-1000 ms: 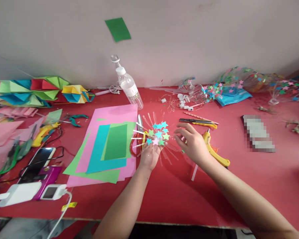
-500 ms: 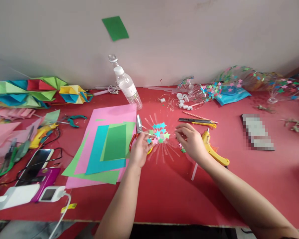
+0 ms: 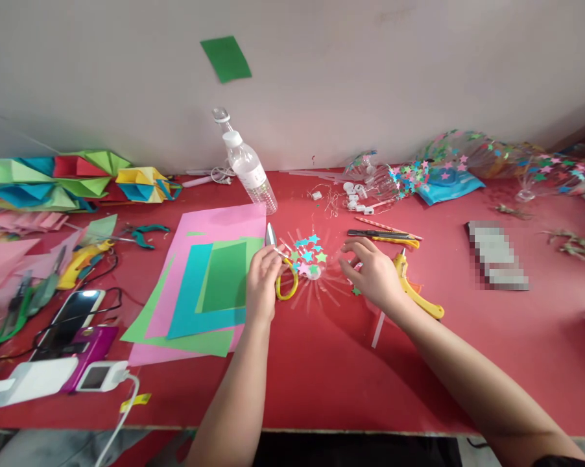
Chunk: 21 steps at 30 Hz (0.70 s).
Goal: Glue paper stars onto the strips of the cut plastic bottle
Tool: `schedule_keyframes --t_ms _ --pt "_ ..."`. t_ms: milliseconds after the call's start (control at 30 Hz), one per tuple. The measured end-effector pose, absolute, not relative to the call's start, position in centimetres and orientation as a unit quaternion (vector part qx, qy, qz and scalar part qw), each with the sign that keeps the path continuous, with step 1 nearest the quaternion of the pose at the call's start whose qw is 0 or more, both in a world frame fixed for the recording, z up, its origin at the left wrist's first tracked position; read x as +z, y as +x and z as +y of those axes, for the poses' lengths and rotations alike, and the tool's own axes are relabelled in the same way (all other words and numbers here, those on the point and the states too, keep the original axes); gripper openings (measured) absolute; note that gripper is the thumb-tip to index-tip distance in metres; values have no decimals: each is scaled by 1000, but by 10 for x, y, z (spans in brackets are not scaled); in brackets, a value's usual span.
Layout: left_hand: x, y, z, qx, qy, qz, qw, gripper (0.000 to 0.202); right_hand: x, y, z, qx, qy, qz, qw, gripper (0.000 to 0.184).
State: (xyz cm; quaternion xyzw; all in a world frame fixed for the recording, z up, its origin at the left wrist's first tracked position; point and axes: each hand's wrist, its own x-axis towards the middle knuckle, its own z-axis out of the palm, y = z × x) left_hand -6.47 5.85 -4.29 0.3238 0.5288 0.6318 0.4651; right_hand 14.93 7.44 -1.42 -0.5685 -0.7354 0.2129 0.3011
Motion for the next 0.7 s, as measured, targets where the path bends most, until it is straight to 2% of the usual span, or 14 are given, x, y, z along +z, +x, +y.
schedule_keyframes --t_ms 267,467,533,600,700 --pt "-46 -70 63 632 350 549 420 40 -5 155 75 182 -585 -734 293 14" --pt "-47 -71 65 643 343 551 407 38 9 172 81 148 -595 -722 321 15" --pt "-47 -71 66 646 340 550 407 38 13 179 84 128 -616 -731 263 17" --pt "-48 -71 67 648 336 547 409 39 14 186 86 112 -627 -752 169 18" --pt "-49 -72 69 655 329 543 410 40 6 190 86 114 -600 -789 68 16"
